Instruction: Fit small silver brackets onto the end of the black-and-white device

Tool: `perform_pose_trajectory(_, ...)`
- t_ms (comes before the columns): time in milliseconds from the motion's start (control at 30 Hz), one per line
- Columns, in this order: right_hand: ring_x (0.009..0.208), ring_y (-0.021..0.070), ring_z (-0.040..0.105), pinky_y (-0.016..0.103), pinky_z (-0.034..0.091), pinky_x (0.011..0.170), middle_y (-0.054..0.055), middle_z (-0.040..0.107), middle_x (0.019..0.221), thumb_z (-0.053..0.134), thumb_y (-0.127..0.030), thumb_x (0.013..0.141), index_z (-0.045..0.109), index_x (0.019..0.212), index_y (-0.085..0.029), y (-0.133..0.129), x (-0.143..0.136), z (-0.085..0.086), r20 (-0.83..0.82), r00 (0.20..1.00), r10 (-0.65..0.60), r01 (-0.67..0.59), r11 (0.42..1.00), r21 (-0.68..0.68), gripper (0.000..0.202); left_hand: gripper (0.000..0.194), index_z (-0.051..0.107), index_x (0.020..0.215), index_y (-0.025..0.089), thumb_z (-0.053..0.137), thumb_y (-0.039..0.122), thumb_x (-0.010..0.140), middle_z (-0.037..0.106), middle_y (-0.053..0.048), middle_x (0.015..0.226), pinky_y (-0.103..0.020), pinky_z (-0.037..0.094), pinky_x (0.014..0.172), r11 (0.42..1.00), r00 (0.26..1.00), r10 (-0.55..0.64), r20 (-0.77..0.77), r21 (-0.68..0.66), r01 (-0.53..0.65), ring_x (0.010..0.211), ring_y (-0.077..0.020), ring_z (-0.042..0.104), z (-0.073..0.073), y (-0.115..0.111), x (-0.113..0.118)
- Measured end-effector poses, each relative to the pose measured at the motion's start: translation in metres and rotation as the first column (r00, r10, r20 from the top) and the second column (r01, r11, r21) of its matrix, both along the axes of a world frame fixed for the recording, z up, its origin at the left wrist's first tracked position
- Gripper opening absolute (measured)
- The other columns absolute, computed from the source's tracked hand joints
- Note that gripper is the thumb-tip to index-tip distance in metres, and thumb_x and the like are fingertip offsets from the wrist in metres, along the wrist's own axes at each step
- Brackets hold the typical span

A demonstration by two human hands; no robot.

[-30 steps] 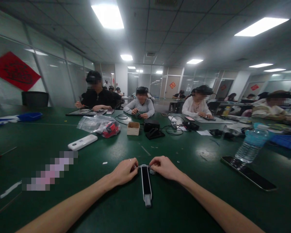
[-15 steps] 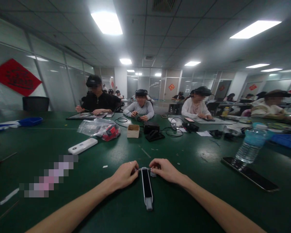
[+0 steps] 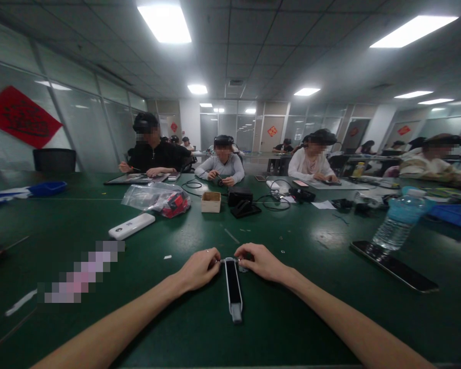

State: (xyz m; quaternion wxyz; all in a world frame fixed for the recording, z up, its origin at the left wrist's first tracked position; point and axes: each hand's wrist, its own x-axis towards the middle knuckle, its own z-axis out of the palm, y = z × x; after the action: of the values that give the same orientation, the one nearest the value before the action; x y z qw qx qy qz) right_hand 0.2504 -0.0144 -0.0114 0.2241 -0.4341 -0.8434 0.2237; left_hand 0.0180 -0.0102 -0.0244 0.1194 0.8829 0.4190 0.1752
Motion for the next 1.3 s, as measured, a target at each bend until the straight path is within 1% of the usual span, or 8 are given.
perform_pose_trajectory(233,0.092,0.0176,0.057,0.031,0.045,0.083,0.003,0.063,0.101,0.058,-0.027,0.082,0.060,0.107,-0.021,0.007,0.021,0.011,0.062,0.998,0.026,-0.030,0.997,0.069,0.025,0.016,0.055,0.091,0.017,0.045,0.027,0.086,0.060,-0.002,0.074,-0.024,0.038,0.058,1.000,1.000,0.004,0.001,0.031,-0.004,0.064,-0.0154,0.055,0.001,0.000,-0.001)
perform_pose_trajectory(400,0.095,0.0190,0.057,0.032,0.043,0.085,0.006,0.064,0.101,0.052,-0.025,0.085,0.063,0.101,-0.019,0.018,0.066,0.032,0.167,0.970,-0.175,0.130,0.958,0.254,0.020,0.015,0.056,0.091,0.017,0.045,0.025,0.084,0.060,-0.001,0.073,-0.025,0.039,0.060,0.999,0.999,0.014,0.030,0.030,-0.015,0.065,-0.0155,0.056,0.002,0.000,-0.002)
perform_pose_trajectory(533,0.088,0.0203,0.061,0.028,0.044,0.076,0.007,0.067,0.096,0.056,-0.024,0.082,0.067,0.095,-0.020,0.019,0.095,0.040,0.378,0.879,-0.290,0.254,0.957,0.142,0.018,0.015,0.055,0.091,0.017,0.043,0.024,0.085,0.062,-0.001,0.074,-0.025,0.040,0.062,0.999,0.996,0.013,0.092,0.031,-0.016,0.066,-0.0150,0.057,0.001,0.002,-0.002)
perform_pose_trajectory(700,0.083,0.0191,0.064,0.025,0.044,0.070,0.007,0.069,0.091,0.062,-0.020,0.076,0.070,0.089,-0.021,0.018,0.098,0.030,0.512,0.812,-0.279,0.327,0.945,-0.004,0.016,0.015,0.055,0.089,0.017,0.042,0.025,0.086,0.061,-0.001,0.073,-0.025,0.040,0.062,0.995,0.992,0.028,0.120,0.092,-0.039,0.063,-0.0148,0.056,0.002,0.001,-0.002)
perform_pose_trajectory(867,0.086,0.0203,0.064,0.026,0.045,0.071,0.008,0.068,0.096,0.062,-0.020,0.076,0.069,0.095,-0.021,0.027,0.103,0.025,0.525,0.779,-0.343,0.367,0.928,0.061,0.020,0.015,0.054,0.090,0.017,0.042,0.024,0.086,0.061,-0.001,0.073,-0.025,0.041,0.061,0.991,0.992,0.041,0.120,0.124,-0.056,0.063,-0.0149,0.056,0.003,0.001,-0.003)
perform_pose_trajectory(1033,0.095,0.0225,0.061,0.029,0.044,0.080,0.010,0.066,0.105,0.057,-0.020,0.080,0.067,0.102,-0.022,0.042,0.129,0.019,0.517,0.699,-0.493,0.472,0.862,0.185,0.024,0.014,0.055,0.088,0.016,0.043,0.024,0.085,0.061,-0.002,0.072,-0.025,0.041,0.060,0.991,0.991,0.040,0.130,0.122,-0.056,0.062,-0.0149,0.056,0.004,0.000,-0.001)
perform_pose_trajectory(1167,0.099,0.0224,0.059,0.029,0.043,0.084,0.011,0.065,0.107,0.055,-0.020,0.082,0.065,0.107,-0.019,0.052,0.145,0.007,0.518,0.688,-0.508,0.484,0.853,0.195,0.027,0.014,0.055,0.087,0.016,0.043,0.024,0.084,0.060,-0.002,0.071,-0.025,0.041,0.059,0.991,0.989,0.038,0.143,0.125,-0.057,0.060,-0.0149,0.056,0.006,-0.001,0.000)
perform_pose_trajectory(1300,0.101,0.0198,0.057,0.027,0.040,0.088,0.010,0.062,0.109,0.050,-0.025,0.087,0.062,0.112,-0.020,0.062,0.140,-0.006,0.505,0.726,-0.467,0.429,0.881,0.198,0.029,0.014,0.055,0.088,0.017,0.042,0.024,0.085,0.060,-0.001,0.071,-0.025,0.041,0.059,0.990,0.990,0.029,0.139,0.134,-0.048,0.060,-0.0147,0.056,0.005,0.000,-0.001)
